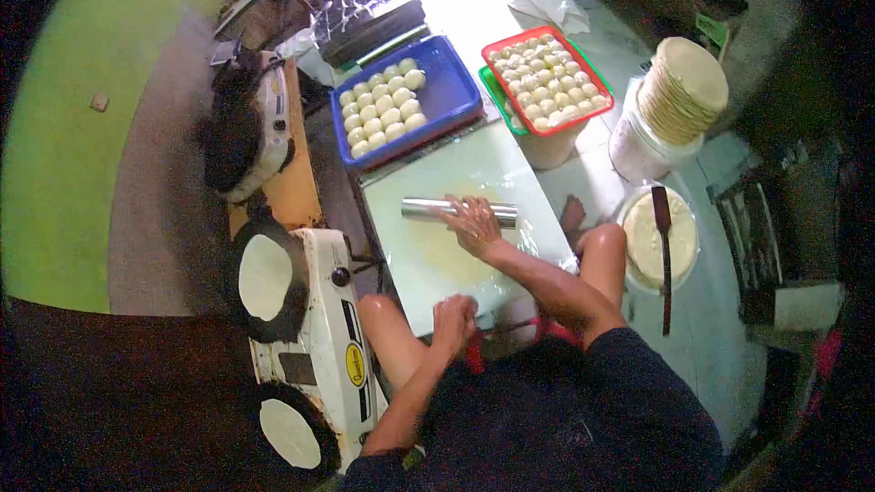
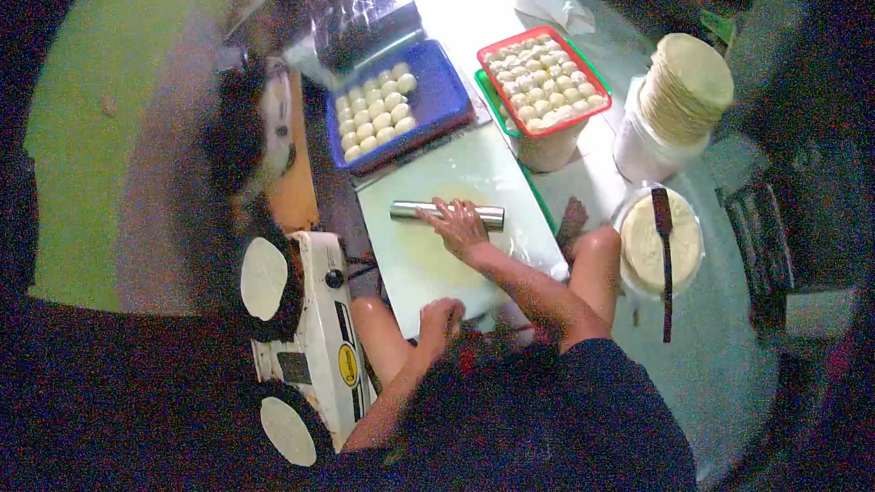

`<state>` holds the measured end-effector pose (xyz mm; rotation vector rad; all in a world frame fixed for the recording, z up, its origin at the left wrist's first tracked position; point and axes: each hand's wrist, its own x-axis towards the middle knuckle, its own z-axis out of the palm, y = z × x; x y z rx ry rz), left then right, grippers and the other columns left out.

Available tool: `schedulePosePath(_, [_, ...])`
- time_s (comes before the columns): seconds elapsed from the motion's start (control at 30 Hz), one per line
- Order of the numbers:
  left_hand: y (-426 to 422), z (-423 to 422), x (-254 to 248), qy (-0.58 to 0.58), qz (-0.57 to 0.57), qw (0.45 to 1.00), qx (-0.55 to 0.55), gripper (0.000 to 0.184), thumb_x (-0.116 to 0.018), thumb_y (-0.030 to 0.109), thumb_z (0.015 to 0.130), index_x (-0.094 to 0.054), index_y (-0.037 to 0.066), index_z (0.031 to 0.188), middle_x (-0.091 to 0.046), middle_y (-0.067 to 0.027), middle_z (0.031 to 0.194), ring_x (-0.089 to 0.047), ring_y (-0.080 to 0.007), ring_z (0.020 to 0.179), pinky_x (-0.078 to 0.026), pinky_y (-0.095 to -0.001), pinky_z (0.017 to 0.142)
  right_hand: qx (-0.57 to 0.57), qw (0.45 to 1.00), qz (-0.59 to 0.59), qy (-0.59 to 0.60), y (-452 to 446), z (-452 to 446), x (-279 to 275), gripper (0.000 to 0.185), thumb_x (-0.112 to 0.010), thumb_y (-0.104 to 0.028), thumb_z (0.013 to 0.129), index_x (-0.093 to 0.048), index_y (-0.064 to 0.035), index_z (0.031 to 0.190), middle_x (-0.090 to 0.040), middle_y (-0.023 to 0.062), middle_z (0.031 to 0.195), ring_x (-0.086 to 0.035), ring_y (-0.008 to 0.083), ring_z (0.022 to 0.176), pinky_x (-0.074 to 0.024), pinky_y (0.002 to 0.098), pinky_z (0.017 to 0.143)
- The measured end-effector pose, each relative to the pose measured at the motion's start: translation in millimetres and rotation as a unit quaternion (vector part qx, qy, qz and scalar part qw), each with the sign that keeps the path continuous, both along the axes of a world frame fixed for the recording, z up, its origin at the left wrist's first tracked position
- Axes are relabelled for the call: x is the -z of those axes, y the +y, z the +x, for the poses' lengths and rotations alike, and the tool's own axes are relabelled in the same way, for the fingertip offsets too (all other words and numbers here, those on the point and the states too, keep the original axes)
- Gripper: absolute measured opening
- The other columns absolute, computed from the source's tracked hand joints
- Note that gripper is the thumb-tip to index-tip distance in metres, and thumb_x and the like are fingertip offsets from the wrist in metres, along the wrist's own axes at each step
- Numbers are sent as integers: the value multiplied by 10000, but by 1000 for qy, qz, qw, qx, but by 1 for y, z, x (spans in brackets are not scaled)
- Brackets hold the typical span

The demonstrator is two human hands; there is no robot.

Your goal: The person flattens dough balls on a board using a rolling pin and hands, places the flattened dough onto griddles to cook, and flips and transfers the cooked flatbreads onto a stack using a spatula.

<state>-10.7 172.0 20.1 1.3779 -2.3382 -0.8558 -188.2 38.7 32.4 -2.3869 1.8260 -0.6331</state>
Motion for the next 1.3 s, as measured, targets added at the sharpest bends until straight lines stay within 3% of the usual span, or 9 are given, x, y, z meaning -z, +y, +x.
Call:
schedulePosePath(0.2, [-42,-9,-22,23,-140,990,-9,298,-699,151,864,-642,40,1134,-623,-209,1217,-589,-408,1101,-458,-483,993,-13,989,-137,-54,-80,17,32,539,-660,-202,871,-562,-284,1394,-595,50,1351,-566,284,1154,-412,480,1030])
schedulePosePath(0.37, [-146,-35,25,-220,-106,969,-26,774,-476,467,998,-177,61,1586,-102,-200,1655,-134,-409,1517,-132,-670,1166,42,969,-171,-173,-97,-32,-34,656,-697,-337,875,-481,-199,1478,-404,140,1543,-386,339,1418,-267,543,1156])
schedulePosePath(0.53, [-146,-80,20,-207,-73,975,24,782,-412,514,1014,-128,81,1599,-28,-180,1668,-13,-388,1535,-22,-696,1160,287,926,-157,-188,75,-225,-27,753,-725,-230,857,-387,60,1464,-375,287,1506,-327,408,1429,-245,491,1179])
schedulePosePath(0.63, [-161,-76,24,-216,-97,972,-10,784,-409,518,1016,-122,81,1600,-11,-175,1671,12,-385,1537,-3,-717,1145,492,869,27,-33,243,-313,50,962,-790,-307,800,-257,-58,1561,-210,311,1583,-192,457,1475,-202,528,1199])
schedulePosePath(0.73, [-165,-72,33,-210,-121,969,-39,771,-396,516,1021,-116,96,1603,-3,-150,1676,8,-386,1538,-2,-731,1135,586,773,192,-151,358,-319,95,1094,-811,-375,789,-125,-84,1591,-106,316,1607,-50,503,1490,-189,555,1198])
schedulePosePath(0.83, [-124,-71,29,-206,-113,972,26,793,-379,552,1013,-102,104,1605,32,-138,1678,26,-383,1537,-15,-733,1134,575,786,180,-141,385,-310,103,830,-727,-256,885,-265,-39,1540,-280,270,1561,-250,438,1453,-281,515,1167])
schedulePosePath(0.97, [-73,-27,-15,-169,-15,983,-75,825,-382,581,1000,-112,83,1600,35,-156,1674,18,-396,1534,-37,-733,1135,461,886,55,-26,382,-316,94,392,-490,-26,979,-468,2,1369,-556,212,1293,-565,372,1181,-430,448,1036])
schedulePosePath(1.17, [21,80,-74,-81,26,963,-256,792,-412,516,1010,-161,18,1572,-77,-263,1635,-80,-476,1504,-138,-702,1146,38,959,61,-273,209,-94,-57,364,-562,-26,918,-576,-12,1282,-632,187,1126,-627,349,1029,-495,413,900])
schedulePosePath(1.3, [51,129,15,-51,-174,933,-309,742,-456,458,990,-245,12,1545,-164,-278,1606,-176,-478,1476,-147,-664,1162,-335,927,102,-137,166,114,-160,362,-596,-34,875,-632,-68,1233,-660,178,1014,-674,373,860,-549,424,769])
